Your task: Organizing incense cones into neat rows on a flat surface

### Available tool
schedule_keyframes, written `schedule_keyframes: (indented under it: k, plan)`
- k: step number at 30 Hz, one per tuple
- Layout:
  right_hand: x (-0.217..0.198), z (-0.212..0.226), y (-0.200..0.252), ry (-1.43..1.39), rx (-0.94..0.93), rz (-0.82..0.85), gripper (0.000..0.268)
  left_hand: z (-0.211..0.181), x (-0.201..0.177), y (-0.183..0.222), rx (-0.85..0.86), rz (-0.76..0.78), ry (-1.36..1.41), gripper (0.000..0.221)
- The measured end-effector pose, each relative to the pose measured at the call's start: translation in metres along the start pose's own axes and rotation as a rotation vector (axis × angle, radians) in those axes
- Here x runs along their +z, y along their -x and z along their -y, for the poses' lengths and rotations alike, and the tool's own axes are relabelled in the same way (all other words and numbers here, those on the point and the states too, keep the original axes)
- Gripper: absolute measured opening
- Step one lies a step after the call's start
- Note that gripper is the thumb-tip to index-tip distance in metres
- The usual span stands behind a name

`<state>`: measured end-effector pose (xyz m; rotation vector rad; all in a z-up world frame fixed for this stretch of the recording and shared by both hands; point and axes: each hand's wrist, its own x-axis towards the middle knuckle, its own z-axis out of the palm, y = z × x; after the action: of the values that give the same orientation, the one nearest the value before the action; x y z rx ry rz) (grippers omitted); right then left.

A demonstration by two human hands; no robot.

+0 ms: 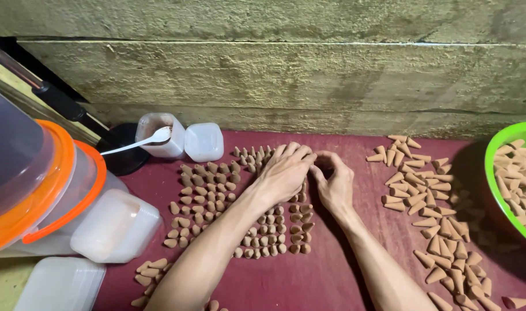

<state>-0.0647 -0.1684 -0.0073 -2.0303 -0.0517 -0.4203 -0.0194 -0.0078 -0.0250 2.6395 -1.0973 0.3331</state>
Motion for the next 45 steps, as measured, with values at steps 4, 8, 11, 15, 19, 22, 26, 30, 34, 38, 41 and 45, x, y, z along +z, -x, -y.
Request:
schedule_keyframes:
  k: [4,8,11,15,19,22,26,30,34,38,41,45]
  plan:
    - [0.003,-0.003,0.0,-0.01,-0.014,-0.019,0.033,0.0,-0.008,0.003,0.0,-0.007,0.056,0.04]
    - [0.003,-0.01,-0.001,-0.003,-0.048,-0.01,0.032,-0.004,-0.027,0.005,-0.035,-0.028,0.15,0.042]
    - [0.001,-0.007,0.0,0.004,-0.05,0.004,0.034,-0.007,-0.029,0.009,-0.05,-0.032,0.167,0.044]
    - [-0.004,-0.002,0.001,-0.002,-0.036,0.015,0.043,-0.015,-0.033,0.012,-0.075,-0.004,0.211,0.052]
    - [-0.028,0.017,-0.001,-0.025,-0.025,-0.011,0.05,-0.034,-0.051,0.005,-0.051,0.011,0.23,0.053]
    - [-0.064,0.016,0.002,0.061,-0.007,0.002,0.047,-0.061,-0.062,-0.006,-0.065,0.057,0.256,0.061]
    - [-0.124,-0.011,0.012,0.406,-0.016,0.14,0.034,-0.097,-0.055,-0.024,-0.018,0.054,0.304,0.058]
    - [-0.179,-0.03,0.035,0.765,0.024,0.141,0.016,-0.139,-0.03,-0.043,-0.017,0.108,0.322,0.048]
    - [-0.187,-0.068,0.048,0.905,0.04,0.148,0.023,-0.165,0.022,-0.061,-0.052,0.157,0.324,0.045]
    - [-0.184,-0.077,0.061,0.926,-0.005,0.137,0.027,-0.177,0.046,-0.075,-0.071,0.087,0.275,0.035]
    - [-0.184,-0.057,0.066,0.859,-0.025,0.12,0.025,-0.174,0.05,-0.081,-0.075,0.085,0.285,0.031]
    - [-0.187,-0.036,0.065,0.775,-0.079,0.099,0.02,-0.168,0.047,-0.087,-0.092,0.125,0.367,0.028]
